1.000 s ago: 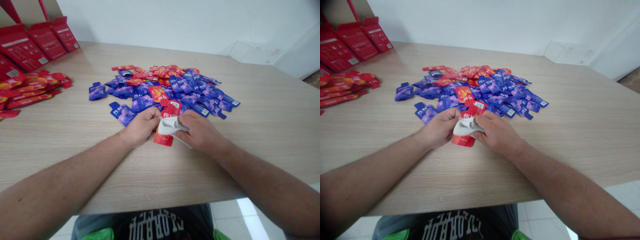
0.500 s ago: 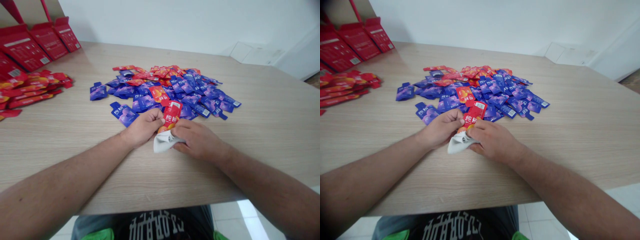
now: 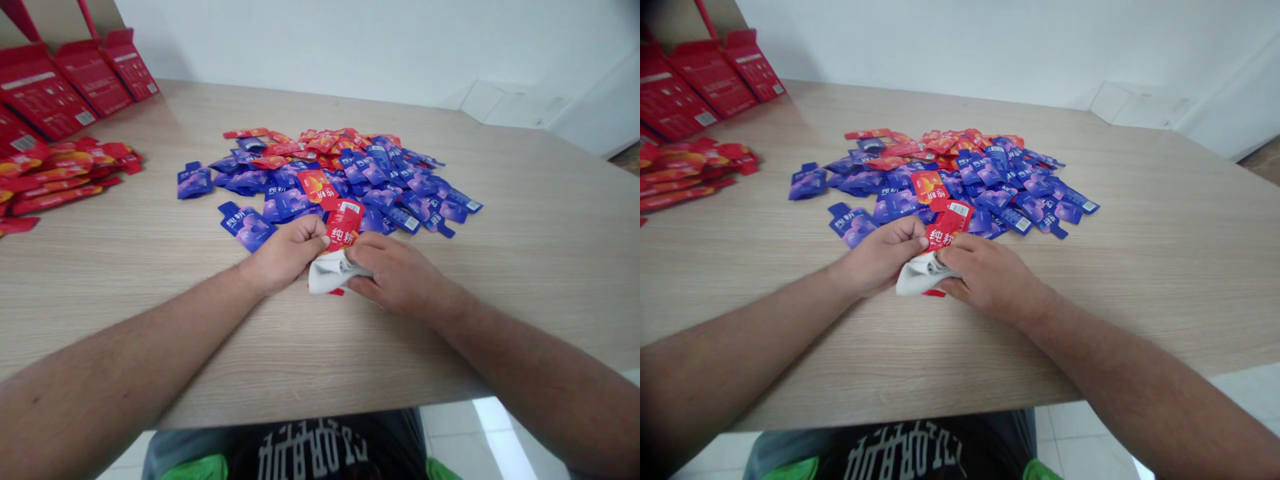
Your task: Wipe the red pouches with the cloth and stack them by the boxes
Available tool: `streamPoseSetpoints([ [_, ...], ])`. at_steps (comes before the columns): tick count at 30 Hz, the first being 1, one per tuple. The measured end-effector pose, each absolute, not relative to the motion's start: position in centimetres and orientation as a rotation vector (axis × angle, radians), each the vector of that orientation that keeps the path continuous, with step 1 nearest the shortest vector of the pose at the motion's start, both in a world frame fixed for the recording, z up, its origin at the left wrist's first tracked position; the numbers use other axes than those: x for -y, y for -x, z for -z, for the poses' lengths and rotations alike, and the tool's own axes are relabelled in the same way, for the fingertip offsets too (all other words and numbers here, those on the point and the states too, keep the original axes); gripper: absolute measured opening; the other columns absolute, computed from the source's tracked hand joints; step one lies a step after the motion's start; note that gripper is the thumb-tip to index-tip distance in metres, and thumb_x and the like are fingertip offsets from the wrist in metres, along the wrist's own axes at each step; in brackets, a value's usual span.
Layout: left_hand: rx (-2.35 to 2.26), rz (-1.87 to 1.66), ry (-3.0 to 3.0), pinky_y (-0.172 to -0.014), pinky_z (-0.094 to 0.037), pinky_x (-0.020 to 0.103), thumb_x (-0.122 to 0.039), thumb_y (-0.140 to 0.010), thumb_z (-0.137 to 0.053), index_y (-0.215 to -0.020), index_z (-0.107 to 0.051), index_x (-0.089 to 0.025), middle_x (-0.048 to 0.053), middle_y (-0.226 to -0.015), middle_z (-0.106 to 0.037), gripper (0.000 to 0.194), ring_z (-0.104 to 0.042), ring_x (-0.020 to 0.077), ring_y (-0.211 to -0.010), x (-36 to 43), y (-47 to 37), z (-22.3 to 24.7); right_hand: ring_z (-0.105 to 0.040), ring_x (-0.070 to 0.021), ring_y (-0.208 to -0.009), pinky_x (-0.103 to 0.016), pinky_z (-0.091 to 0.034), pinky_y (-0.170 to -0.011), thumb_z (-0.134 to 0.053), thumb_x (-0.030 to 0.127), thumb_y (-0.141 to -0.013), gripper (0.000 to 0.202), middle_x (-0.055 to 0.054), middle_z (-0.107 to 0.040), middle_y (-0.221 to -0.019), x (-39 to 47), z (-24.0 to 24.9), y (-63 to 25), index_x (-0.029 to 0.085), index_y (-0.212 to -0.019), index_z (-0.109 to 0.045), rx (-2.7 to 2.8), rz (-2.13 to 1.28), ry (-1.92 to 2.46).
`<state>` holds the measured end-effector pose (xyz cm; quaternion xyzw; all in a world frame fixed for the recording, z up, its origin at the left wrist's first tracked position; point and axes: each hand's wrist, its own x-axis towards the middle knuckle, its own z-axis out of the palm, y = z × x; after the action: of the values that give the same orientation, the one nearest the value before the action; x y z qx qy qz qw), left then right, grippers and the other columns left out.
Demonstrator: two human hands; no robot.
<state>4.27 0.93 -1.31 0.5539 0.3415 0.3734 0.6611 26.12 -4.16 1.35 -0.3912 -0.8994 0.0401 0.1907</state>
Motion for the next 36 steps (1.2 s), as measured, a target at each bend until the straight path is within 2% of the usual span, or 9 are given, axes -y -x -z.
streamPoseSetpoints([
  [5, -0.755, -0.836, -1.166, -0.049, -0.034, 0.018, -0.023, -0.084, -0.074, -0.084, -0.055, -0.018, -0.004, -0.066, -0.056, 0.019, -0.047, 0.0068, -0.052, -1.0, -4.3, 1.4, -0.060, -0.0258, -0.093, -0.036, -0.046, -0.080, -0.068, 0.039, -0.097, 0.022, -0.009, -0.064, -0.098, 2.7, -1.4, -27.2, 0.019, -0.095, -0.059, 2.238, 0.071, 1.328],
  [12, -0.764, -0.858, -1.174, -0.049, -0.037, 0.018, -0.022, -0.086, -0.071, -0.083, -0.056, -0.018, -0.004, -0.065, -0.056, 0.016, -0.048, 0.0071, -0.052, -0.8, -4.4, 1.3, -0.060, -0.0236, -0.093, -0.034, -0.046, -0.080, -0.064, 0.034, -0.099, 0.014, -0.008, -0.064, -0.101, 4.1, -1.4, -26.1, 0.020, -0.097, -0.060, 2.559, -0.162, 1.049],
  [18, -0.768, -0.837, -1.127, -0.048, -0.036, 0.017, -0.022, -0.085, -0.074, -0.084, -0.055, -0.018, -0.004, -0.065, -0.056, 0.019, -0.049, 0.0068, -0.052, -1.1, -4.3, 1.5, -0.060, -0.0252, -0.092, -0.035, -0.045, -0.078, -0.068, 0.040, -0.097, 0.022, -0.008, -0.063, -0.096, 2.8, -1.4, -27.1, 0.020, -0.093, -0.058, 2.264, 0.034, 1.296],
  [24, -0.764, -0.863, -1.159, -0.047, -0.035, 0.018, -0.024, -0.086, -0.073, -0.083, -0.056, -0.018, -0.004, -0.064, -0.055, 0.019, -0.048, 0.0071, -0.050, -0.9, -4.3, 1.5, -0.059, -0.0222, -0.090, -0.033, -0.044, -0.077, -0.065, 0.033, -0.098, 0.015, -0.006, -0.063, -0.098, 3.9, -1.4, -26.2, 0.021, -0.094, -0.058, 2.566, -0.186, 1.048],
  [31, -0.757, -0.848, -1.156, -0.047, -0.033, 0.018, -0.023, -0.084, -0.075, -0.083, -0.056, -0.018, -0.004, -0.065, -0.056, 0.020, -0.048, 0.0067, -0.051, -1.1, -4.2, 1.6, -0.057, -0.0239, -0.087, -0.034, -0.042, -0.075, -0.067, 0.041, -0.097, 0.025, -0.007, -0.062, -0.092, 2.5, -1.6, -27.3, 0.020, -0.090, -0.056, 2.270, 0.054, 1.325],
  [36, -0.765, -0.858, -1.157, -0.047, -0.033, 0.018, -0.024, -0.086, -0.073, -0.083, -0.056, -0.018, -0.004, -0.065, -0.055, 0.019, -0.049, 0.0074, -0.051, -0.9, -4.3, 1.5, -0.058, -0.0222, -0.089, -0.033, -0.043, -0.075, -0.066, 0.033, -0.097, 0.016, -0.006, -0.063, -0.097, 3.7, -1.4, -26.3, 0.021, -0.091, -0.056, 2.545, -0.180, 1.068],
])
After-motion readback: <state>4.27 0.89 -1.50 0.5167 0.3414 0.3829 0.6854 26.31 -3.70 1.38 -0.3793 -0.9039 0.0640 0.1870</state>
